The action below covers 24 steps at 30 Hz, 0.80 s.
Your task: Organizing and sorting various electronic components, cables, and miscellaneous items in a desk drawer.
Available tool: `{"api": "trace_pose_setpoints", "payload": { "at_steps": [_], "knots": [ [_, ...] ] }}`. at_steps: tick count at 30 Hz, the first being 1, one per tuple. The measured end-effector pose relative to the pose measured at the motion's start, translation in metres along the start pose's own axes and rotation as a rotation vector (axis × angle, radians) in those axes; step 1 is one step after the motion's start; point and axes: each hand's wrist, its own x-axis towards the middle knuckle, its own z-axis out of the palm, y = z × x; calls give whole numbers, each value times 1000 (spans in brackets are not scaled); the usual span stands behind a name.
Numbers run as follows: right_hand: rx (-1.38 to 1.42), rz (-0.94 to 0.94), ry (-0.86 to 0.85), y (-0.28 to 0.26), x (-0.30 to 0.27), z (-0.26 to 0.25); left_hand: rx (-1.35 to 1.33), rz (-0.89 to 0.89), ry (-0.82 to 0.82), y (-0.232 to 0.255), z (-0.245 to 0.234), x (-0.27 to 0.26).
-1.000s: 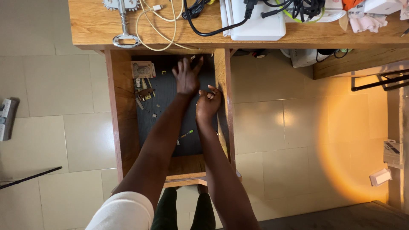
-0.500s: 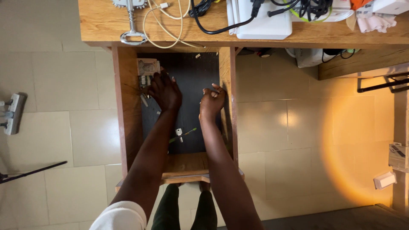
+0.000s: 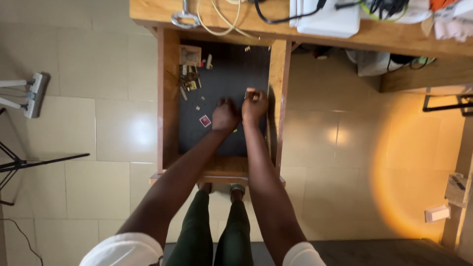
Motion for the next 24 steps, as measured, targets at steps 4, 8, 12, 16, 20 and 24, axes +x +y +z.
{"api": "trace_pose_setpoints", "payload": {
  "at_steps": [4, 8, 12, 16, 20, 24],
  "knots": [
    [-32, 375, -201, -53, -12, -24, 271, -124, -446, -53, -19, -13],
    [-235, 342, -312, -78, -5, -35, 328, -72, -770, -53, -43, -38],
    [-231, 710, -485, -45, -18, -38, 395, -22, -1086, -158, 46, -6],
    [-234, 746, -516, -26, -34, -34, 566, 192, -624, -220, 81, 36],
    [-409, 807, -622, -51, -39, -26, 349, -121, -221, -151, -12, 31],
    [-765, 756, -903, -62, -49, -17, 753, 158, -312, -180, 10, 29]
  ]
}}
